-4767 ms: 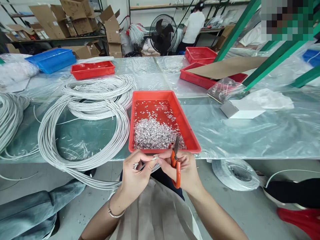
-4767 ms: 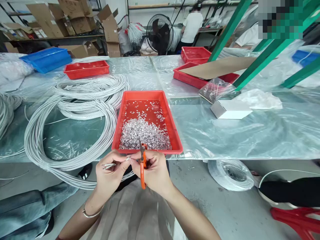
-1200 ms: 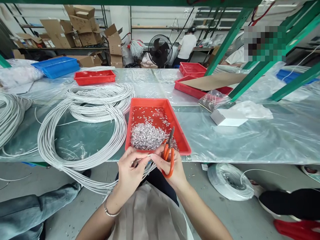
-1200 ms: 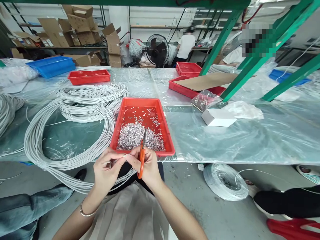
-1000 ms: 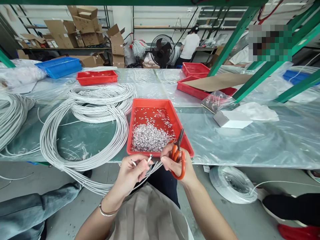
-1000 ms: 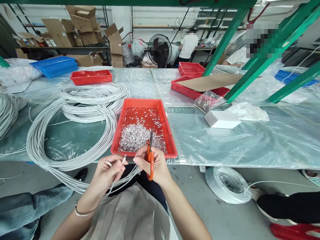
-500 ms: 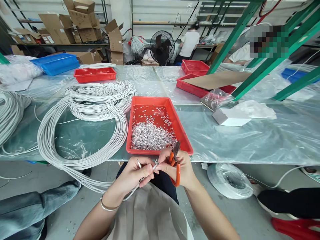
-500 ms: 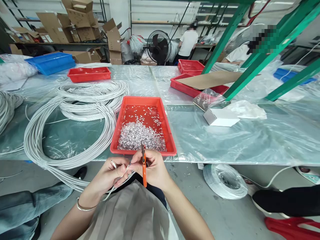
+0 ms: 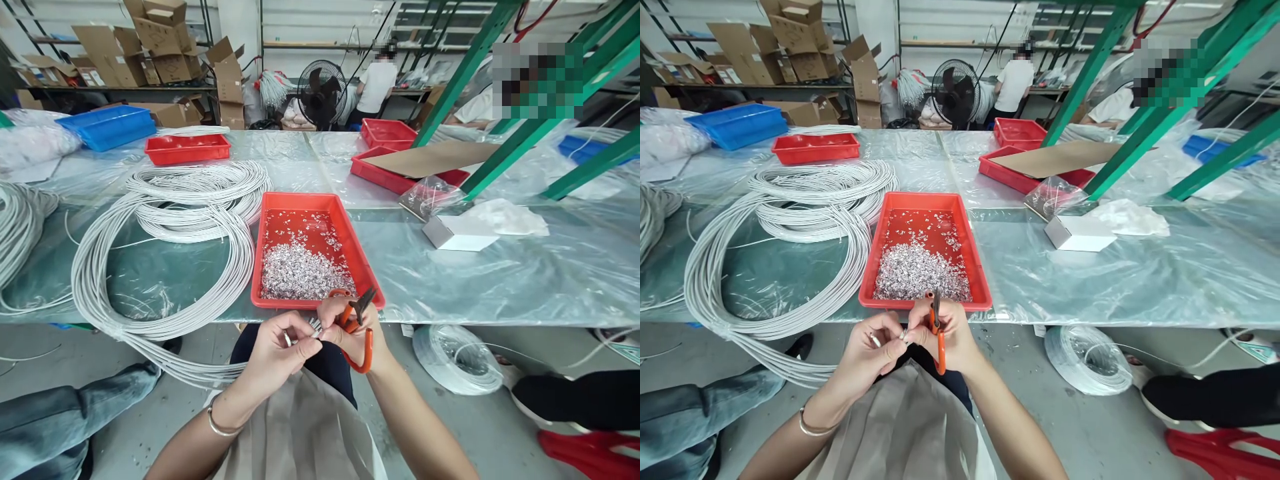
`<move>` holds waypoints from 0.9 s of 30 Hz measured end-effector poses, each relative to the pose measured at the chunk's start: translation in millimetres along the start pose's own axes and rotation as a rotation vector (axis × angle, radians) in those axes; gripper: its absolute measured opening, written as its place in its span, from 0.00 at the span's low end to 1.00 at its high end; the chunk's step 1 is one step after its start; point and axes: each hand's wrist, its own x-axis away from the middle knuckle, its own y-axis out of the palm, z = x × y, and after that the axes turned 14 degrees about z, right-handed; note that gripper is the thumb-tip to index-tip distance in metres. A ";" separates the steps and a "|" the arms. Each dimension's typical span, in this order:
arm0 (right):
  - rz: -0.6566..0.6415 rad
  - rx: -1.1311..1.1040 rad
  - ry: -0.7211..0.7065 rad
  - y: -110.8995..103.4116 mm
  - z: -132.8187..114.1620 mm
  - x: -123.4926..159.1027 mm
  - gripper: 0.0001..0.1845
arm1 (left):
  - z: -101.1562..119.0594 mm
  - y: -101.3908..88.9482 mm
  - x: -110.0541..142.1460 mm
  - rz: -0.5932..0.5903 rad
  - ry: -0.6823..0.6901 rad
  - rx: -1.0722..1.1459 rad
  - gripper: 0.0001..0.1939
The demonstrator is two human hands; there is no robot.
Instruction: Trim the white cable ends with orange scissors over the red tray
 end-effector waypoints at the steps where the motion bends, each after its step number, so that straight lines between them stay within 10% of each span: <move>1: 0.021 0.009 -0.011 1.3 -0.8 0.6 0.12 | 0.9 0.9 -0.6 0.034 0.053 -0.040 0.16; 7: 0.003 0.171 -0.034 5.2 -14.9 -2.9 0.12 | 4.2 -2.9 -6.8 0.235 0.312 -0.276 0.12; 11: 0.150 0.643 -0.057 -20.6 -11.6 -29.6 0.12 | 6.6 -13.6 -6.8 0.058 0.363 -0.595 0.12; 15: -0.022 1.169 -0.037 -51.6 3.2 -59.3 0.07 | 5.8 -27.4 -6.1 -0.136 0.287 -0.850 0.16; 21: -0.154 0.744 0.018 -53.5 -5.1 -44.2 0.27 | 2.7 -32.1 -6.6 -0.037 -0.046 -0.257 0.19; 27: -0.552 0.649 0.089 -45.2 -37.3 2.4 0.18 | 17.9 -25.5 4.4 0.205 0.118 -0.248 0.18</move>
